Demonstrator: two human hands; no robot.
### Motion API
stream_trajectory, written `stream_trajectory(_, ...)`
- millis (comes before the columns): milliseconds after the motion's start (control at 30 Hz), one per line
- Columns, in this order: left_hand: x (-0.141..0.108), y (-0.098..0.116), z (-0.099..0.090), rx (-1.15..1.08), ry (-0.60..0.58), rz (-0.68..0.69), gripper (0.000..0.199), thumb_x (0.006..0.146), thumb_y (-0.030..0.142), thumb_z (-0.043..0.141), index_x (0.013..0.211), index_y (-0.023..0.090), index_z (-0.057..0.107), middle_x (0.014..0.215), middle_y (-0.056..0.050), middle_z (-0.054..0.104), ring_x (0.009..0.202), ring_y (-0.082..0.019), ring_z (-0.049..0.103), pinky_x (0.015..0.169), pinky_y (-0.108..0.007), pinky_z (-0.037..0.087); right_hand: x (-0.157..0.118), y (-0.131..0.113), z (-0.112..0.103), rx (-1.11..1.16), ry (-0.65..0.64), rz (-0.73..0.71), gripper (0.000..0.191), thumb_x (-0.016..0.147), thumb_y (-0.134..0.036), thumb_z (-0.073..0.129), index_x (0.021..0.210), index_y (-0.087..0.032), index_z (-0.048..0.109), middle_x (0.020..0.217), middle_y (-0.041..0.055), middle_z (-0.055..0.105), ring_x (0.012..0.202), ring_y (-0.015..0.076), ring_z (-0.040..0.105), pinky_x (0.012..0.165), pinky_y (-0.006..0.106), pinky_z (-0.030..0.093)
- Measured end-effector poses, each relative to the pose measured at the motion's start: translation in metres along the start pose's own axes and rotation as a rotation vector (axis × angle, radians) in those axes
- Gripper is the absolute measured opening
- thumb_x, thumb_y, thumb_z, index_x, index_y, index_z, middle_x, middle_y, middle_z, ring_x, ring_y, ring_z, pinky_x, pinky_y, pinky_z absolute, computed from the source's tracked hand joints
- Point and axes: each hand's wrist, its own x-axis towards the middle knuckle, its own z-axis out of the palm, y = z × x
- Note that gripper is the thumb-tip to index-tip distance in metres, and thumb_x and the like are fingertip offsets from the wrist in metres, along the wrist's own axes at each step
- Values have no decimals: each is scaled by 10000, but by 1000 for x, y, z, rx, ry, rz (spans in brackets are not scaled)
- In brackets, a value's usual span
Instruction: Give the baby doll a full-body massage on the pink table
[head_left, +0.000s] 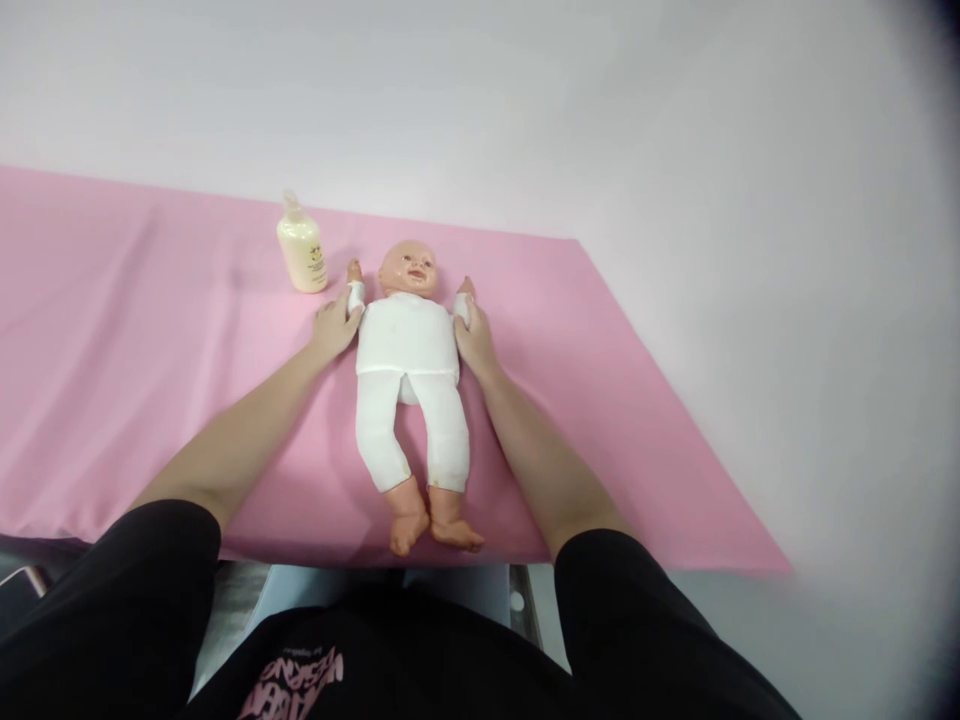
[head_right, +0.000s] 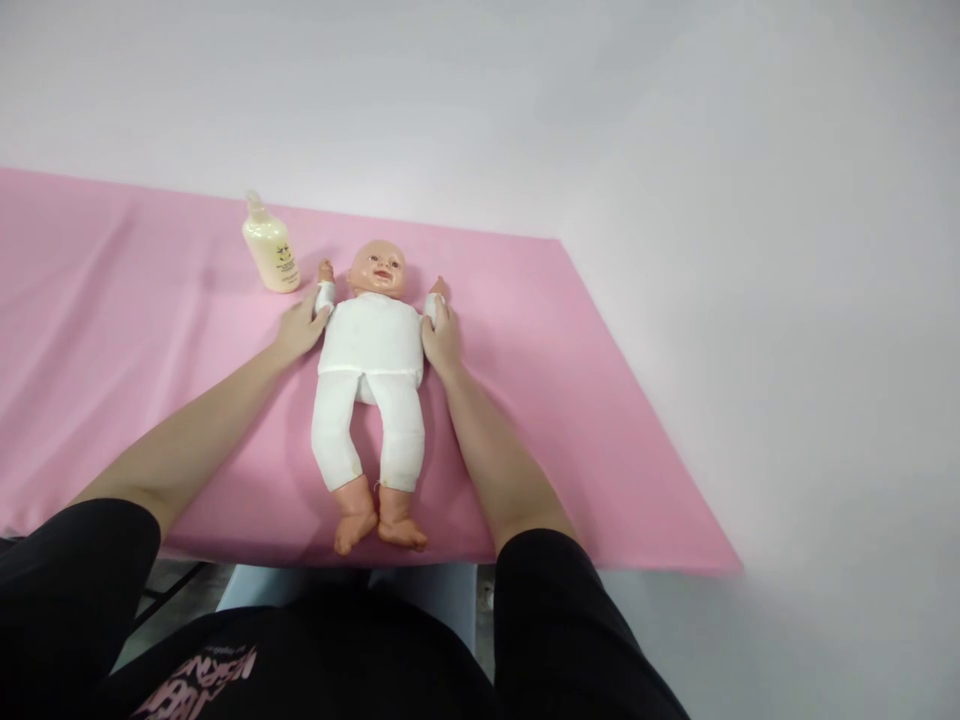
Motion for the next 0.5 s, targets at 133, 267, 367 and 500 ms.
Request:
stream_trajectory(133, -4, 7, -1, -153, 28, 106, 791, 921, 572, 692, 1575, 194, 459, 1515, -218, 593, 1438, -413, 543, 1251, -627, 349, -7, -18, -2, 50, 83, -49, 684, 918, -433, 642, 1527, -217, 418, 1576, 192, 493, 1504, 297, 454, 1298, 647, 326)
stream_trajectory(267, -8, 20, -1, -259, 107, 230, 920, 897, 594, 741, 1613, 188, 331, 1527, -231, 547, 1439, -372, 542, 1236, -547, 402, -11, -37, -5, 32, 197, -197, 862, 912, -480, 667, 1616, -223, 241, 1648, 209, 361, 1576, 297, 374, 1305, 586, 348)
stream_trajectory(367, -12, 28, -4, -243, 189, 323, 881, 871, 592, 758, 1548, 155, 403, 1400, -214, 623, 1362, -361, 598, 1215, -541, 426, -13, -44, -6, 72, 213, -280, 911, 908, -560, 665, 1620, -202, 223, 1624, 219, 382, 1561, 317, 403, 1292, 565, 371)
stream_trajectory(500, -19, 34, -7, -172, 102, 412, 709, 891, 599, 703, 1429, 166, 543, 1272, -166, 691, 1192, -335, 686, 1144, -533, 500, -18, -46, -5, 42, 139, -330, 839, 897, -658, 653, 1546, -200, 381, 1417, 192, 591, 1361, 331, 600, 1224, 573, 458)
